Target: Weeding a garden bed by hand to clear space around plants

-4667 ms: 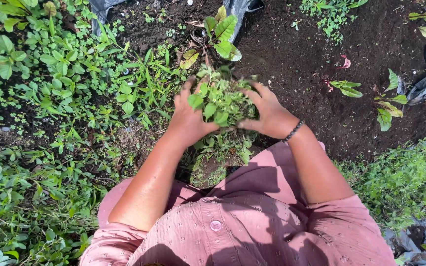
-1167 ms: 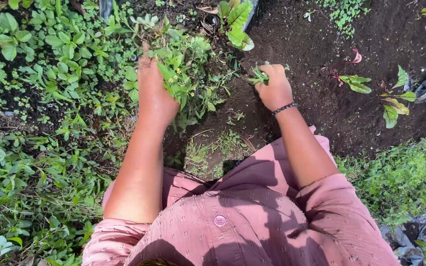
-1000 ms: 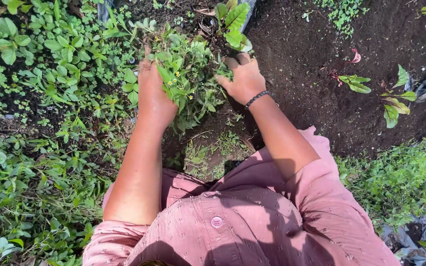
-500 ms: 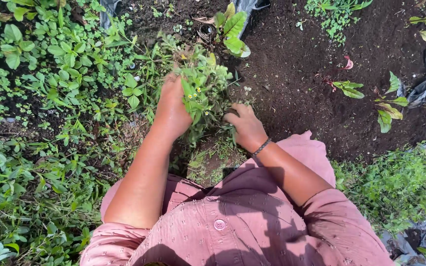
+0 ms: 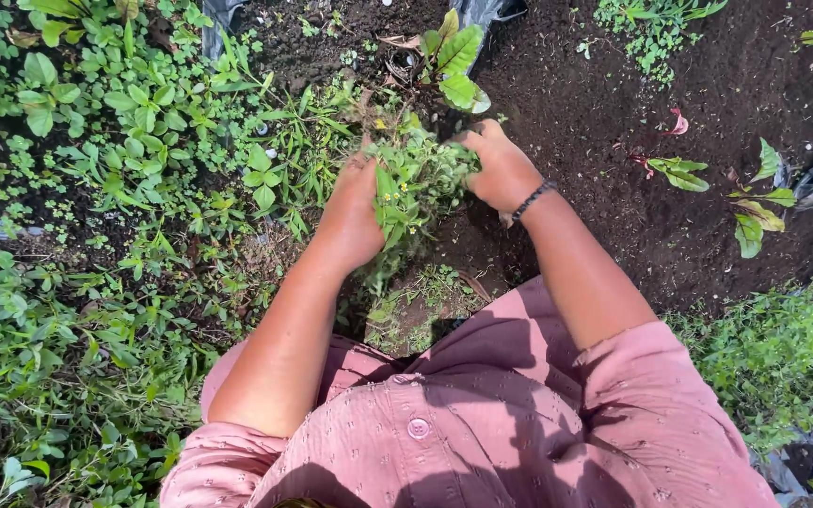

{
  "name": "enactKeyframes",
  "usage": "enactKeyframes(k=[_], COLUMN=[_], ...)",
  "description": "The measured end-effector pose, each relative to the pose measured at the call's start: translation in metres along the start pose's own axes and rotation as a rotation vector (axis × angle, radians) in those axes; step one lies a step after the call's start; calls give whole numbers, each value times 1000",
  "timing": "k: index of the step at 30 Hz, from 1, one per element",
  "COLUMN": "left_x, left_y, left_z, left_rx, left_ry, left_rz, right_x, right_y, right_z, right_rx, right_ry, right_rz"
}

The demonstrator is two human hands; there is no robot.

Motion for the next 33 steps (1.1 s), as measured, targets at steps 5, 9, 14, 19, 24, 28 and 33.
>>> enactKeyframes(k=[5, 9, 14, 19, 24, 28, 33], left_x=[43, 8, -22, -13, -2, -8, 46], left_y=[21, 7, -15, -29, -51, -64, 8], left_z=[13, 11, 1, 8, 10, 9, 26], left_rx=[83, 177, 77, -173, -317, -412, -442], left_ry=[14, 3, -44, -29, -113, -140, -163], left_rz=[-67, -314, -28, -123, 21, 174, 237], right_x=[25, 22, -50, -54, -125, -128, -34], right_y=[14, -24, -4, 41, 25, -22, -36], right_z=[31, 20, 42, 34, -11, -34, -77], right_rx=[-67, -72, 58, -40, 126, 120, 195], right_ry=[-78, -202, 81, 143, 350, 386, 487], right_rz=[-121, -243, -391, 74, 59, 198, 417])
Point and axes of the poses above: each hand's wrist, its own z-axis away from the middle knuckle, its own y-axis out of the back of the hand, x = y × z, the point moved 3 cm from there along -z, towards the middle knuckle, and after that the axes turned 13 degrees about -y, right-handed, at the moved point
